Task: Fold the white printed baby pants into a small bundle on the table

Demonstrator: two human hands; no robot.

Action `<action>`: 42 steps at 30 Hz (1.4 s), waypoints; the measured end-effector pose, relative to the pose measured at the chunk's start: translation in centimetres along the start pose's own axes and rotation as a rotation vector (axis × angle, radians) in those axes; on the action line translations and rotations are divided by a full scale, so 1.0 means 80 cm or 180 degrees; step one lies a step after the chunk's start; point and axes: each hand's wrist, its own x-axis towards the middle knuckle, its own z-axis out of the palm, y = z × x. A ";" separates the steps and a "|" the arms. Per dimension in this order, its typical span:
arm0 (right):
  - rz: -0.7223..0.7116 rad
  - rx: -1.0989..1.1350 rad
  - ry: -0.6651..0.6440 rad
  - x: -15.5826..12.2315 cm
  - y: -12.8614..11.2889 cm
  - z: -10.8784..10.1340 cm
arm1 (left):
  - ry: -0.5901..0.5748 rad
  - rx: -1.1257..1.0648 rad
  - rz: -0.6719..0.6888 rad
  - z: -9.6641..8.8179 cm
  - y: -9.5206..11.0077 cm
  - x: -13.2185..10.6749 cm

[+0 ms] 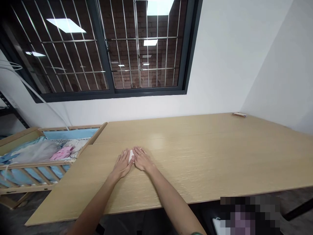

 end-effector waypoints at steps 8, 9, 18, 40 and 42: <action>0.0414 0.0337 0.0209 -0.020 0.021 -0.037 | 0.0284 0.0179 0.0336 -0.015 -0.005 -0.007; 0.0291 0.0354 0.0322 -0.022 0.021 -0.042 | 0.0333 0.0175 0.0439 -0.017 -0.006 -0.008; -0.0145 0.0802 0.0061 -0.028 0.032 -0.041 | 0.0234 -0.0424 0.0176 -0.023 -0.006 -0.010; 0.0553 0.2424 0.0027 0.040 0.011 -0.067 | 0.0228 -0.0956 -0.1148 -0.072 0.054 -0.087; 0.0601 0.2249 -0.0004 0.045 0.020 -0.046 | -0.0026 -0.0410 -0.1267 -0.068 0.059 -0.084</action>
